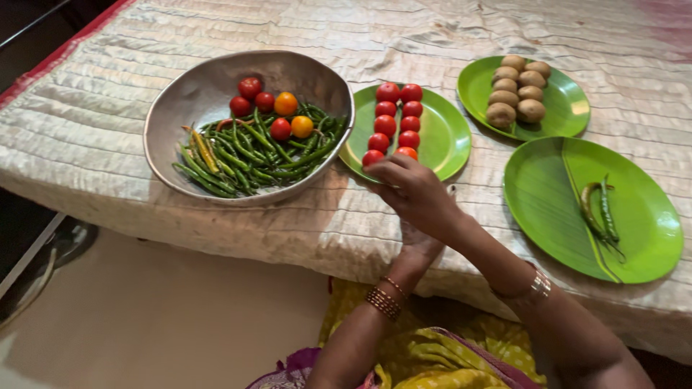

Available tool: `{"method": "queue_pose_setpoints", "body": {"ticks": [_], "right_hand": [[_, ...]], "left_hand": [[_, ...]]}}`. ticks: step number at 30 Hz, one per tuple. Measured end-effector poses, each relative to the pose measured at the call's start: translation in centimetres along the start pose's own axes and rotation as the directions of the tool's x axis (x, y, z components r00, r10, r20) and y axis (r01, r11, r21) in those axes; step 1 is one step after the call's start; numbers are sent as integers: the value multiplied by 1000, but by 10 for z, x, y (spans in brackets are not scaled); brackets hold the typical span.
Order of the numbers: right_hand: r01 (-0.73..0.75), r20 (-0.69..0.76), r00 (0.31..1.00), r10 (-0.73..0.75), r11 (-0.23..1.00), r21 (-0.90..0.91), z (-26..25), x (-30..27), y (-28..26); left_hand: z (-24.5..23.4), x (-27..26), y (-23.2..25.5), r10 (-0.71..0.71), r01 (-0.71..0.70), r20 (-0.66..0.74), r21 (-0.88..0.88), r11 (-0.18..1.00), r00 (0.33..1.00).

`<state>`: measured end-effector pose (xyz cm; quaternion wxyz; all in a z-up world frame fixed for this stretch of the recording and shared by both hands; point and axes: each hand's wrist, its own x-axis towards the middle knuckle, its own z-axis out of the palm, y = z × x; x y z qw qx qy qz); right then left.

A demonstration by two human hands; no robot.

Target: The person sits on the floor and removes stems from green chilies one by one, placing the prepared chilies onto a green plate. Tomatoes and potatoes are arranged on separate plates nearby.

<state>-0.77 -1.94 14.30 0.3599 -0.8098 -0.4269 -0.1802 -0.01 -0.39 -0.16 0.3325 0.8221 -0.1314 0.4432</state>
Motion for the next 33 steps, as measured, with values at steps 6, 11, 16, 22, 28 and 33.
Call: {"method": "queue_pose_setpoints", "body": {"ticks": [6, 11, 16, 22, 28, 33], "right_hand": [[156, 7, 988, -157, 986, 56, 65, 65, -5], [142, 129, 979, -156, 983, 112, 115, 106, -6], [-1, 284, 957, -59, 979, 205, 164, 148, -13], [-17, 367, 930, -7, 998, 62, 212, 173, -30], [-156, 521, 828, 206, 978, -140, 252, 197, -32], [-106, 470, 866, 169, 982, -156, 257, 196, -13]], "left_hand": [[12, -3, -5, -84, 47, 292, 129, 991, 953], [13, -6, -8, -21, -16, 287, 126, 992, 958], [8, -6, -10, 90, -157, 300, 206, 966, 950], [-11, 1, 3, -128, 104, 226, 115, 988, 966], [-12, 9, 5, -191, 168, 284, 105, 980, 940], [-15, 9, 3, -174, 169, 282, 42, 985, 944]]}}
